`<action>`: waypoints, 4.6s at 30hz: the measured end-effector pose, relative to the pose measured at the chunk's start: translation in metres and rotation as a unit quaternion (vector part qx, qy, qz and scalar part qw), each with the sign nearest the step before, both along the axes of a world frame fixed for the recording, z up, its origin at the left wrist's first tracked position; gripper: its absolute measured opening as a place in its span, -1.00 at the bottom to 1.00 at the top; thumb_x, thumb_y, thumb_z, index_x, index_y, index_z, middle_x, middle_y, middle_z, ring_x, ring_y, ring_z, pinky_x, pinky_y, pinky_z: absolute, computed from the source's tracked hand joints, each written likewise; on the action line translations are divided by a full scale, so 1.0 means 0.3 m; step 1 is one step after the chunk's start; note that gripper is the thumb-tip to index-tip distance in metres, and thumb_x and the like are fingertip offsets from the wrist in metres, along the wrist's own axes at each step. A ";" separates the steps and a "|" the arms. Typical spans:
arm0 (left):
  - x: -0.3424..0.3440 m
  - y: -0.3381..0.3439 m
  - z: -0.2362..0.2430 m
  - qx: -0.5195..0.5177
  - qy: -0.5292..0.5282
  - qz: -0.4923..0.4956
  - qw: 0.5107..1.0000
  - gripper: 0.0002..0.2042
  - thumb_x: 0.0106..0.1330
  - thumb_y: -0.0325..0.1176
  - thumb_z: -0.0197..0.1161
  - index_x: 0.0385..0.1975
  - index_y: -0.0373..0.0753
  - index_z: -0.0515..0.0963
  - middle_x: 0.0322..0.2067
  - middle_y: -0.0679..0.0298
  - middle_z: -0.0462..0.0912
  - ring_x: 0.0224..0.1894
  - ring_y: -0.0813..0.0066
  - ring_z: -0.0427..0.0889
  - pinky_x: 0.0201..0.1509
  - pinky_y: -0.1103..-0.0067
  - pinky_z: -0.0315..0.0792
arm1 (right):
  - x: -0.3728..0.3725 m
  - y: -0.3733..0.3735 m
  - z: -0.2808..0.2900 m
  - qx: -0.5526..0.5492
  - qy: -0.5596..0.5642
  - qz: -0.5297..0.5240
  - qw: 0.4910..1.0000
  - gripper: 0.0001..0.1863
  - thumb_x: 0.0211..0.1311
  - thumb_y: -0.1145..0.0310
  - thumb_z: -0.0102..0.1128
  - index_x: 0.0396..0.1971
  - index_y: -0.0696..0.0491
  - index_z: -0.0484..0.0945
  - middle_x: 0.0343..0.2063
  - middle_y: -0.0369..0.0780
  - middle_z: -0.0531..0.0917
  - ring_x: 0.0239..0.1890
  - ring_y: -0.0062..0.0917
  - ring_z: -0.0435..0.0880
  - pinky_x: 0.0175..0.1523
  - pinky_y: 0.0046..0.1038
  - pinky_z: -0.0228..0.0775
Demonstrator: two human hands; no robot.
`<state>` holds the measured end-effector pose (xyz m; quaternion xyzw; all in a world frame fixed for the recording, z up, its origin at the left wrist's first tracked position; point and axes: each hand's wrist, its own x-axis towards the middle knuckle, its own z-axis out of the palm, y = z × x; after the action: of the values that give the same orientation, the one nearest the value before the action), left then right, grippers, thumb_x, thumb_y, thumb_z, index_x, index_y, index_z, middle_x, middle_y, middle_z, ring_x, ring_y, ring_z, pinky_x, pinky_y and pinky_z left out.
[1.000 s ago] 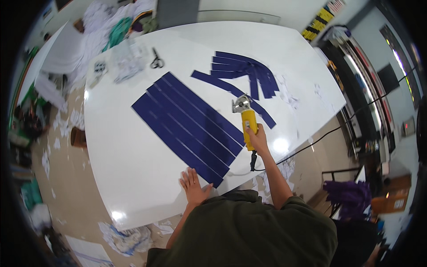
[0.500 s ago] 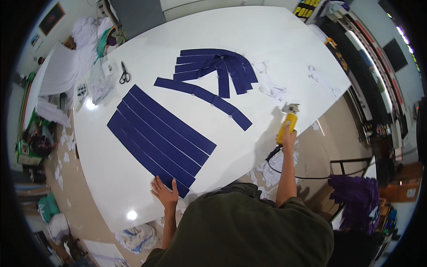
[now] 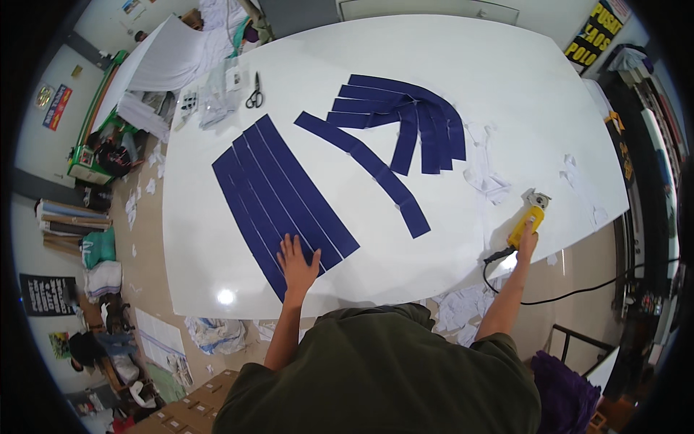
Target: The person uses a yellow electric cutter to slice a large sheet of blue material into long, uniform strips on a white table. After cutting, they fold the strips and place them into a plastic bag.
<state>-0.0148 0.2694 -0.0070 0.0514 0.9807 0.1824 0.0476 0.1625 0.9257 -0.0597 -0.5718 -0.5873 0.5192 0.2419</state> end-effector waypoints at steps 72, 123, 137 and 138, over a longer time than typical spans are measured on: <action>-1.993 -0.277 -0.289 0.285 0.039 -0.141 0.947 -0.84 0.29 -0.31 0.38 -0.27 -0.24 0.66 -0.29 0.19 0.76 -0.18 0.35 0.75 -0.07 0.44 0.57 | -0.411 -1.782 0.183 -0.173 0.075 0.105 0.976 -0.88 0.31 0.53 0.24 -0.25 0.22 0.48 -0.47 -0.22 0.60 -0.45 -0.55 0.66 -0.27 -0.46 0.60; -1.900 -0.239 -0.155 0.139 0.029 -0.076 0.987 -0.84 0.29 -0.29 0.36 -0.27 -0.22 0.74 -0.34 0.15 0.79 -0.26 0.28 0.77 -0.10 0.41 0.58 | -0.453 -1.700 0.132 -0.068 -0.088 0.165 0.980 -0.81 0.38 0.39 0.21 -0.37 0.22 0.54 -0.62 -0.26 0.59 -0.69 -0.67 0.55 -0.60 -0.59 0.36; -1.845 -0.232 -0.136 0.089 0.059 -0.119 0.987 -0.82 0.29 -0.26 0.34 -0.22 -0.18 0.73 -0.17 0.14 0.74 -0.13 0.21 0.74 0.00 0.37 0.56 | -0.460 -1.692 0.145 -0.069 -0.100 0.182 0.976 -0.80 0.40 0.39 0.18 -0.39 0.20 0.51 -0.62 -0.26 0.58 -0.70 -0.67 0.55 -0.61 -0.59 0.38; -1.843 -0.231 -0.133 0.085 0.058 -0.118 0.988 -0.82 0.29 -0.26 0.34 -0.23 -0.18 0.72 -0.18 0.14 0.74 -0.13 0.21 0.74 0.01 0.37 0.55 | -0.461 -1.693 0.144 -0.068 -0.097 0.178 0.977 -0.80 0.40 0.39 0.18 -0.39 0.20 0.51 -0.63 -0.26 0.59 -0.70 -0.67 0.55 -0.61 -0.58 0.37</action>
<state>-0.5677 0.2001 -0.0468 0.1812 0.9498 0.2548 0.0077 0.0241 0.4177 -0.0165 -0.5206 -0.6638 0.5348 0.0481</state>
